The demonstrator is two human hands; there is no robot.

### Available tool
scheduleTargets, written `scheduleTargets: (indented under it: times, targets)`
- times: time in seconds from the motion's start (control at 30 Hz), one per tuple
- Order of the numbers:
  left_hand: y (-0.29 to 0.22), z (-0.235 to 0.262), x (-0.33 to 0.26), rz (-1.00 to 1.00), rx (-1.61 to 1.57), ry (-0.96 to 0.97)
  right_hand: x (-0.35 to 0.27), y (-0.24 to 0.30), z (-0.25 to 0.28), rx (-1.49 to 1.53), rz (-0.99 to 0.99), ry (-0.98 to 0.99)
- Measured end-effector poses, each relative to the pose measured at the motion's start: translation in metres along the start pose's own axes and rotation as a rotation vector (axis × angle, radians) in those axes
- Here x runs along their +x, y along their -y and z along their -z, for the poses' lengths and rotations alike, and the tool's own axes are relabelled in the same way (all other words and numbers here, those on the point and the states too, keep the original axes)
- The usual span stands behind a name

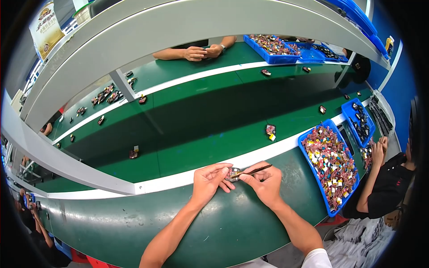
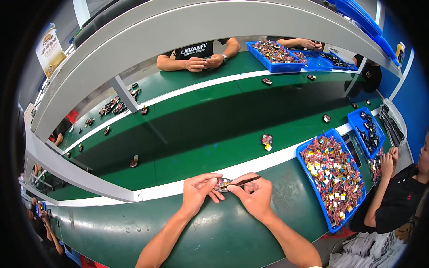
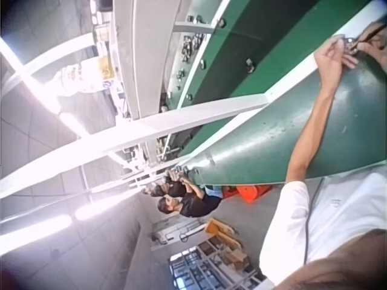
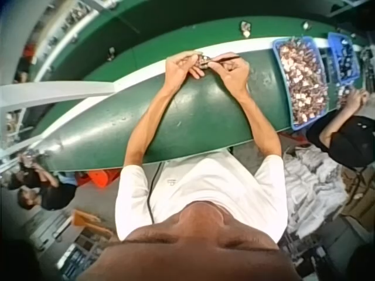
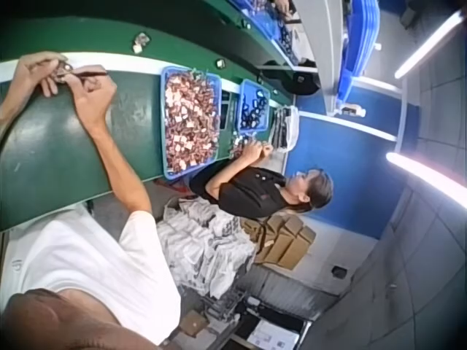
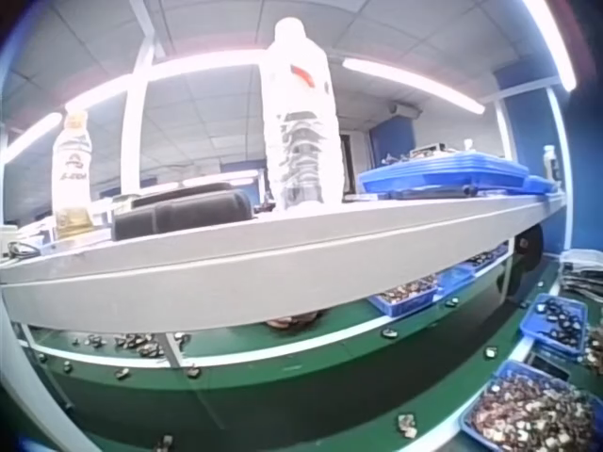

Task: Assembling or inspecting small electronic or mechanical components on a factory production line using tweezers.

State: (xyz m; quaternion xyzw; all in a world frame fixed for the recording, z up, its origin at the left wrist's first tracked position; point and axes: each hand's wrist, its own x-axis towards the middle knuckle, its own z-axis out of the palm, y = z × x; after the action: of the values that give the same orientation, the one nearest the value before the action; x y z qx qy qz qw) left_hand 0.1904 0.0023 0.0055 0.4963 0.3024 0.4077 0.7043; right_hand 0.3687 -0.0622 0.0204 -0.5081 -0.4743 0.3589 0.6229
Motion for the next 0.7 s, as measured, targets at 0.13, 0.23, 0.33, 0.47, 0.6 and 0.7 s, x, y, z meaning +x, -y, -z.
scheduleTargets:
  times: [0.13,0.23,0.33,0.47,0.6,0.7]
  targets:
    - [0.0001,-0.001,-0.0004,-0.008,-0.001,-0.005,0.0011,0.0013,0.0005,0.001,-0.014,0.017]
    - [0.0019,-0.0013,-0.0004,-0.001,0.003,-0.029,0.0013,0.0004,0.0024,-0.049,0.014,0.014]
    - [0.0005,-0.0025,-0.0007,-0.001,0.011,-0.05,-0.0006,0.0014,0.0026,-0.123,0.065,0.008]
    - [0.0022,-0.0014,-0.0011,0.01,-0.013,-0.048,-0.0007,0.0073,0.0006,-0.287,0.19,0.004]
    - [0.0014,-0.0019,-0.0014,0.002,-0.008,-0.054,-0.0018,0.0071,-0.0004,-0.319,0.233,0.004]
    - [0.0007,-0.0028,-0.0013,0.0,-0.008,-0.054,-0.0018,0.0072,0.0002,-0.324,0.237,-0.002]
